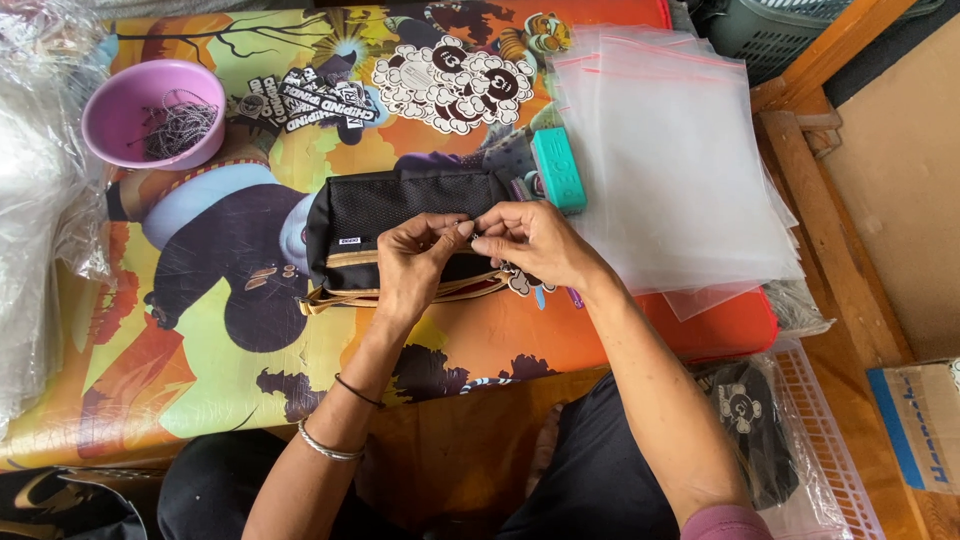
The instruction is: The person cleans a black pouch with a toothbrush, then attaches a chain and a bear-shaped charm to the zipper. Finally, the person places the decorated pouch into a clear plastic bag.
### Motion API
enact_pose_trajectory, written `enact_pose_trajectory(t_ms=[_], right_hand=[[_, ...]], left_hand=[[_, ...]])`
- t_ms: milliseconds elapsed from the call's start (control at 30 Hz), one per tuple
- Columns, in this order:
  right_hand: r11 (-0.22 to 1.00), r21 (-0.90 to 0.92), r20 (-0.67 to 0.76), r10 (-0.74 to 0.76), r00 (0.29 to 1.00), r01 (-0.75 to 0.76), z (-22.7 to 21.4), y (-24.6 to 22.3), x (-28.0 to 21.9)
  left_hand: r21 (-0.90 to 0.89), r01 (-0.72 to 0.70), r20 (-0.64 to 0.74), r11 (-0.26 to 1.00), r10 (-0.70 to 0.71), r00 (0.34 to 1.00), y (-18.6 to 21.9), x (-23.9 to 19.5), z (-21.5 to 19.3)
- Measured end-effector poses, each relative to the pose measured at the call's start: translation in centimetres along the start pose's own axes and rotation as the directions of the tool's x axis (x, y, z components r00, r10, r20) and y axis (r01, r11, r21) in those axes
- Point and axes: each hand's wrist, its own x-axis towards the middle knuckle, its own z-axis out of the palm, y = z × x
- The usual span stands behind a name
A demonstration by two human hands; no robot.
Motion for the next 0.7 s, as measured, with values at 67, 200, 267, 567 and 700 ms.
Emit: enact_pose_trajectory(t_ms=[67, 200, 267, 567, 700], right_hand=[[1.000, -0.027, -0.015, 0.016, 1.000, -0.016, -0.2, 0.4, -0.1], [0.990, -0.127, -0.029, 0.055, 0.998, -0.058, -1.1, 0.2, -0.1], [0.989, -0.124, -0.056, 0.072, 0.996, -0.078, -1.8, 0.6, -0.1], [0.991, -0.097, -0.249, 0.067, 0.966, -0.094, -3.0, 2.0, 0.1], [0.988, -0.122, -0.257, 0.059, 0.965, -0.093, -2.8, 1.8, 0.2]], left_hand=[[0.030, 0.000, 0.015, 1.000, -0.001, 1.000, 0.3, 0.1, 0.2], [0.079, -0.021, 0.076, 0.997, 0.015, 0.997, 0.9, 0.4, 0.3], [0.157, -0.054, 0.083, 0.986, 0.042, 0.996, 1.4, 0.5, 0.0], [0.784, -0.406, 0.421, 0.470, 0.078, 0.904, -1.1, 1.9, 0.4], [0.823, -0.410, 0.456, 0.393, -0.028, 0.889, -1.5, 2.7, 1.0]])
